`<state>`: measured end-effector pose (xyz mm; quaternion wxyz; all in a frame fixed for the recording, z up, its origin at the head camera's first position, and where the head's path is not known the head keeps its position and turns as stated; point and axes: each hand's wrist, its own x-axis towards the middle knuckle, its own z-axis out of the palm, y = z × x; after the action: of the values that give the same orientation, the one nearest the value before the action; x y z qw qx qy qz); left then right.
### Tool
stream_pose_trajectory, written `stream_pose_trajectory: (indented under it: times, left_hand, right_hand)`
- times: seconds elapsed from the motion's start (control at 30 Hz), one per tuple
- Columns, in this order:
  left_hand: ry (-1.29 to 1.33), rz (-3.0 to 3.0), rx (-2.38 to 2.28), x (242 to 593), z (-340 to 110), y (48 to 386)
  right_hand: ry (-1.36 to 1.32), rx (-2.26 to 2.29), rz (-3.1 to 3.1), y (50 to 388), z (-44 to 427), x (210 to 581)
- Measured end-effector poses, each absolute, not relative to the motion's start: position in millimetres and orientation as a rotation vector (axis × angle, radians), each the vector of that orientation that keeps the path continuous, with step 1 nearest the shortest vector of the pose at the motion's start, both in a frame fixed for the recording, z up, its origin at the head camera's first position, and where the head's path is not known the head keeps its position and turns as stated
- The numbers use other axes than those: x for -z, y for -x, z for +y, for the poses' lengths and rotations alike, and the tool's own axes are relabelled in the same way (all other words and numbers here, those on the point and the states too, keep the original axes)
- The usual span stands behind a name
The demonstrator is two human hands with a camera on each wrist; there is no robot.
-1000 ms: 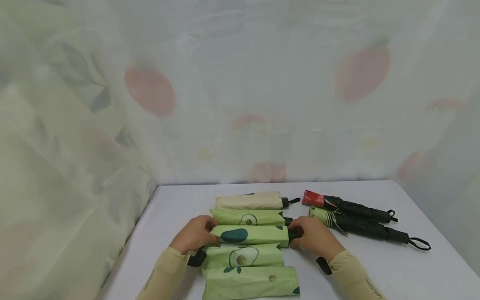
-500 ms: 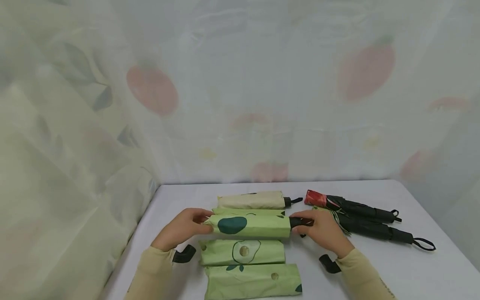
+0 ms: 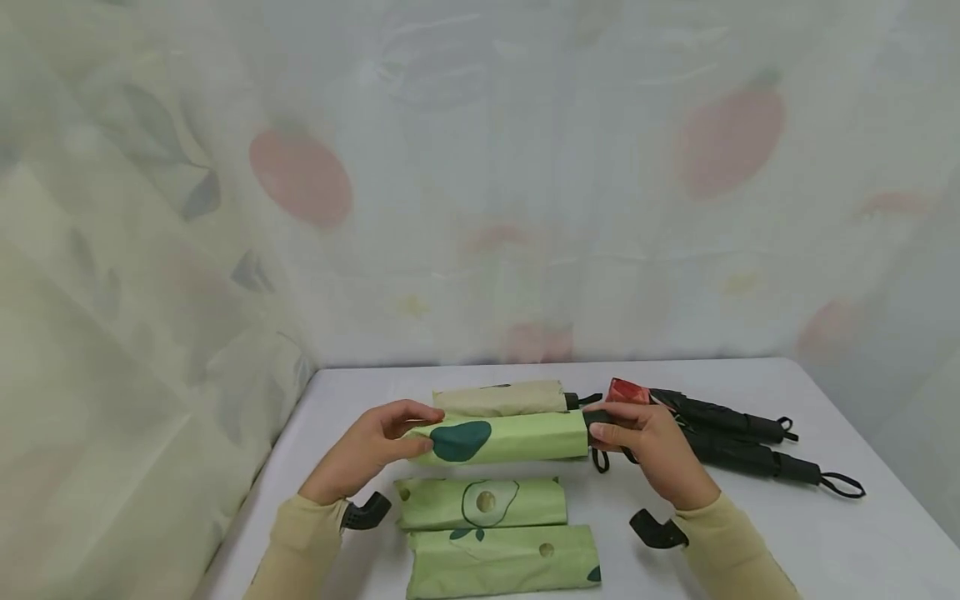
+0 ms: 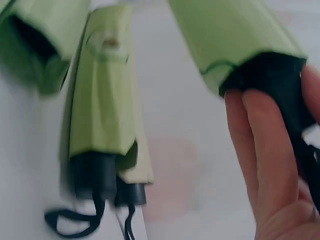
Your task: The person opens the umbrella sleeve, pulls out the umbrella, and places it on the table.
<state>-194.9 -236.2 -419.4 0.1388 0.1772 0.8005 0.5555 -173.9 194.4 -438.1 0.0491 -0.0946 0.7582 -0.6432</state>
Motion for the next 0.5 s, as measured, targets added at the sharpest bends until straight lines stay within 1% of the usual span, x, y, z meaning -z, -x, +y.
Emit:
stream_pose_trajectory:
  times: [0.23,0.4,0.5]
  left_hand:
    - [-0.447,2.314,-1.660,415.1,-235.4,192.2]
    - [-0.483,2.228,-1.741,413.2,-233.0,191.5]
    - [-0.464,2.287,-1.734,411.5,-231.7,190.3]
  right_hand:
    - [0.171,2.151,2.109,171.1,189.9,431.6]
    - [0.184,2.207,2.053,169.4,190.1,429.1]
    - [0.225,2.179,2.070,169.1,192.3,427.5]
